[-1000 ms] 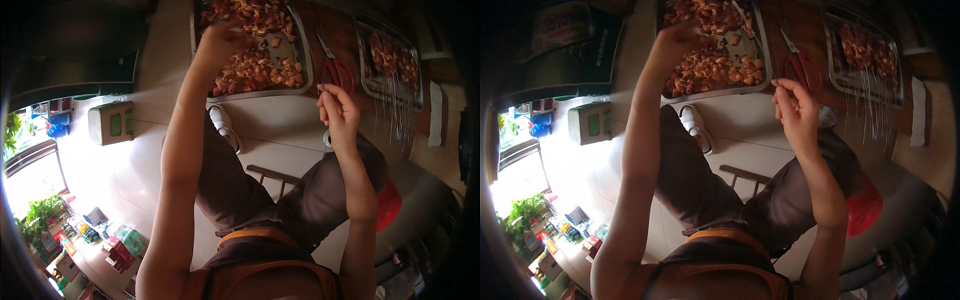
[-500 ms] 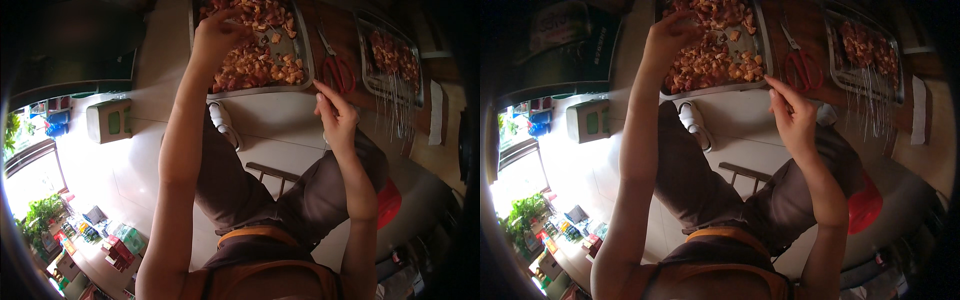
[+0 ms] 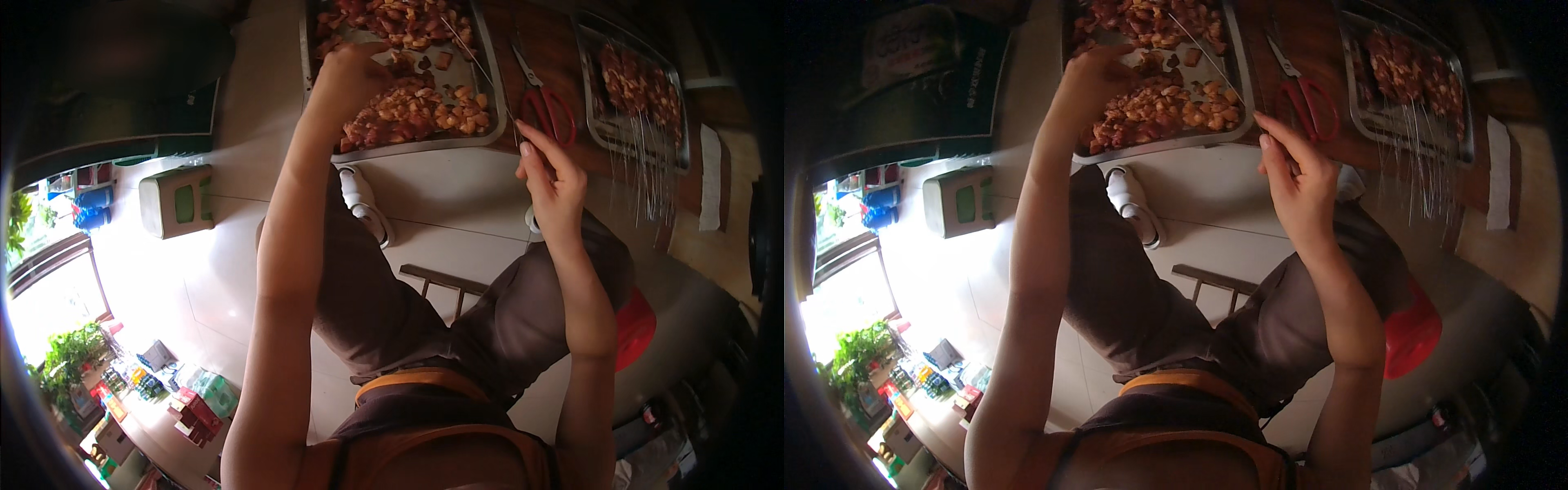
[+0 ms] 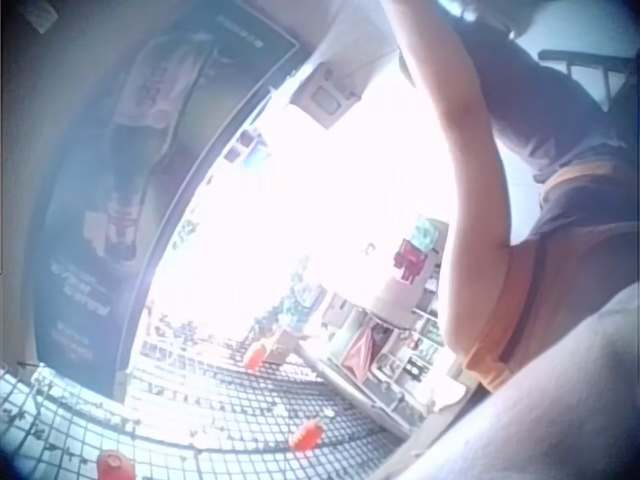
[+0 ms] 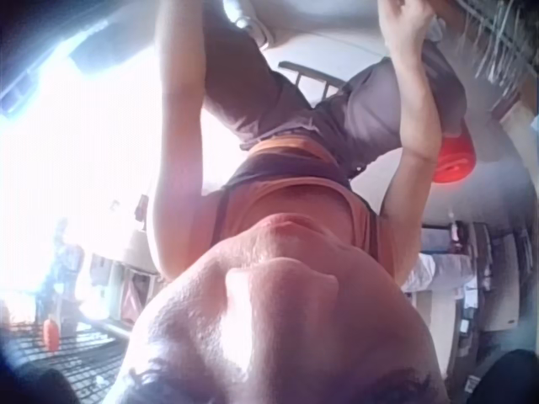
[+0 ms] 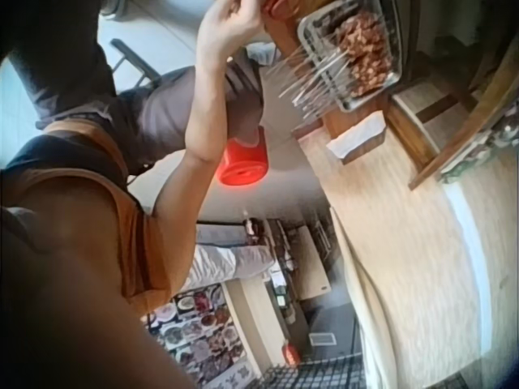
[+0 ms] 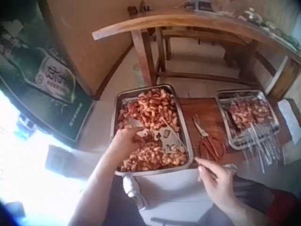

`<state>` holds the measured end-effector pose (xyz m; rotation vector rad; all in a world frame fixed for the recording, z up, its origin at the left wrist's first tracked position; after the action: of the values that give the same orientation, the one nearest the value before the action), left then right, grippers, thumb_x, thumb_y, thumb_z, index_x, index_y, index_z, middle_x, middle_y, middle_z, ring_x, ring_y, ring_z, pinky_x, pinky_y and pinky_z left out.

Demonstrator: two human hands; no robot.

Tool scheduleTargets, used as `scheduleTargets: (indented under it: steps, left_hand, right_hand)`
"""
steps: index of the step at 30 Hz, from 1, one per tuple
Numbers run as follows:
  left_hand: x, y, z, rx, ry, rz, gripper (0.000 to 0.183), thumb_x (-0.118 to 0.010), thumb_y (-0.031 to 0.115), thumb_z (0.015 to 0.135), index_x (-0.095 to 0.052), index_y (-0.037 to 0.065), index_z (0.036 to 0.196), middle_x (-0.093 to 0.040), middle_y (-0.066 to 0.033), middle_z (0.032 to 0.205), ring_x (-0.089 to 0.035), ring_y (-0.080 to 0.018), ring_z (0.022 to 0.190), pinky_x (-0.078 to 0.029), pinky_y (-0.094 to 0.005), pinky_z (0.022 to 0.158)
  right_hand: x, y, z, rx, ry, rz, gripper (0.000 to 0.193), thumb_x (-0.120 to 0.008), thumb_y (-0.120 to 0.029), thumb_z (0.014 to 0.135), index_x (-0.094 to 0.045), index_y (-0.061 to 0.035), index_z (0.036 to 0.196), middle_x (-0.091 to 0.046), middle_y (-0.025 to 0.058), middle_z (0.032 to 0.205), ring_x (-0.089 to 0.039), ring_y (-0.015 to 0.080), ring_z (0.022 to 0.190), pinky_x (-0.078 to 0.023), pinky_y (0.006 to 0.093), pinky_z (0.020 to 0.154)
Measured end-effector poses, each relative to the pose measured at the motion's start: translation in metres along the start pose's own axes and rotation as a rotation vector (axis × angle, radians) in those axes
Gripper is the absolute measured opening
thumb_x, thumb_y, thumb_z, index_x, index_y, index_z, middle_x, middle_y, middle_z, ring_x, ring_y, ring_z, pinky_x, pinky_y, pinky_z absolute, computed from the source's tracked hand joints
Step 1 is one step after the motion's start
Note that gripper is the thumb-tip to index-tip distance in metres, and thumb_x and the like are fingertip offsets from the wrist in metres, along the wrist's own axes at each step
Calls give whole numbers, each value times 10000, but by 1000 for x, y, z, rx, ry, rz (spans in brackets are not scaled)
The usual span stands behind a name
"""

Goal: The person threads pieces of marinated meat onto metal skewers from a tray. They occasionally use scissors to trim pieces and place the completed skewers into a second tray.

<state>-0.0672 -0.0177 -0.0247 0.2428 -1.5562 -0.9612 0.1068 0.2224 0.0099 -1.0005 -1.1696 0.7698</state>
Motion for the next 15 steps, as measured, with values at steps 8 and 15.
scheduleTargets:
  steps: [8,15]
  left_hand:
    - [7,-20,2,220,4,-464,481,-608,-43,859,-534,46,1326,-705,-119,965,-685,-185,923,-563,-285,791]
    - [-3,14,-3,-96,1,170,409,-708,65,761,-670,105,1167,-720,-146,927,-707,-186,810,-550,-296,725]
  right_hand:
    - [-8,-4,-3,25,-58,21,255,-589,-36,931,-666,-43,1174,-625,21,718,-550,49,596,-426,194,538]
    - [-11,0,-4,40,-44,-5,253,-586,-46,935,-668,-52,1174,-599,16,666,-546,46,592,-415,196,530]
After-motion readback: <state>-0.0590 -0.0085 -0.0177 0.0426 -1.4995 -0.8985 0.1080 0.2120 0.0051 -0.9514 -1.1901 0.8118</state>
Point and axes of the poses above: each hand's wrist, its own z-axis towards the middle knuckle, its own x-axis out of the back of the hand, y = z × x, the point moved 6 cm from there along z, towards the middle knuckle
